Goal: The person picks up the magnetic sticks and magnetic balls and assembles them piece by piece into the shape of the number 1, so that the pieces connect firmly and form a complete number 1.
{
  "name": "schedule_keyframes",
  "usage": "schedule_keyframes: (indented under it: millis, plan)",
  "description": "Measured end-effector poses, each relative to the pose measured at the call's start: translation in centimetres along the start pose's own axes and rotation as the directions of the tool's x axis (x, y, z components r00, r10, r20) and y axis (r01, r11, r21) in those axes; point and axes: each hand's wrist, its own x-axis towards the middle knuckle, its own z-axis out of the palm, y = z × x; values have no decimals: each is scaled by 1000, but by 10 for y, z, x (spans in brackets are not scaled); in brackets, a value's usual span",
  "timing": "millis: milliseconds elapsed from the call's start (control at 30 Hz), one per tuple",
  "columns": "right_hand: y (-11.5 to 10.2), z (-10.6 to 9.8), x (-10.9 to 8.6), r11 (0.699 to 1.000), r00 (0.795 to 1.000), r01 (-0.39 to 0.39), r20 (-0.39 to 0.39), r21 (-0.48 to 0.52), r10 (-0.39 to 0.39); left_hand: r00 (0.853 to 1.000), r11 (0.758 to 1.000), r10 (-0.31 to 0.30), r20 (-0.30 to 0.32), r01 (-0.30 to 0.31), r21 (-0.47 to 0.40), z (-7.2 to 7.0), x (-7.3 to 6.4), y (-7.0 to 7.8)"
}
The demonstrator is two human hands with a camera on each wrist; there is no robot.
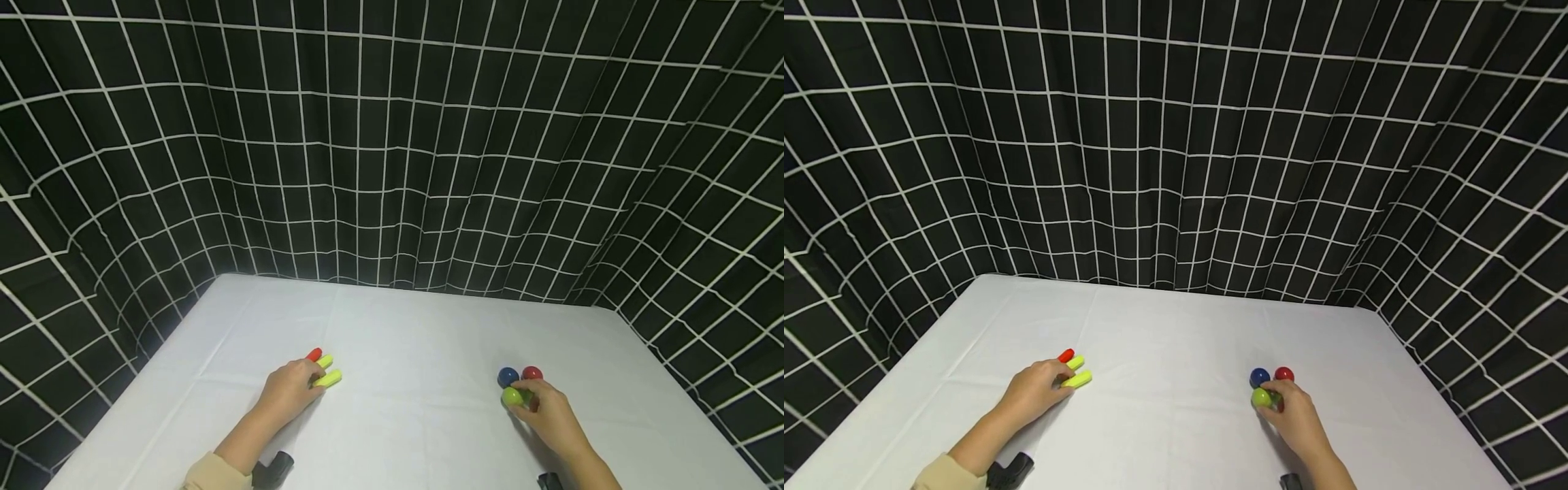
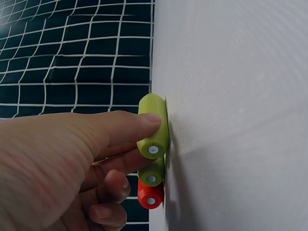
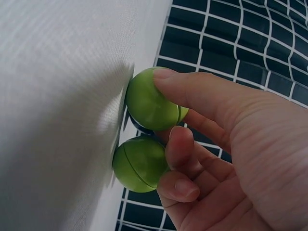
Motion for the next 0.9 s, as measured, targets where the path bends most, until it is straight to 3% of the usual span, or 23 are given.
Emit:
schedule_keyframes:
  millis: [400, 667, 900]
  plan:
    - [1, -1, -1, 1000, 1000, -15, 20, -12, 15, 998, 998, 50, 27, -50, 36, 1, 0, 3]
    - [0, -2, 1, 999, 999, -30, 36, -12, 30, 999, 997, 37, 22, -38, 68, 2, 1, 6]
    - [1, -1, 1, 999, 999, -29, 30, -23, 29, 998, 998, 63, 19, -64, 14, 1, -1, 10]
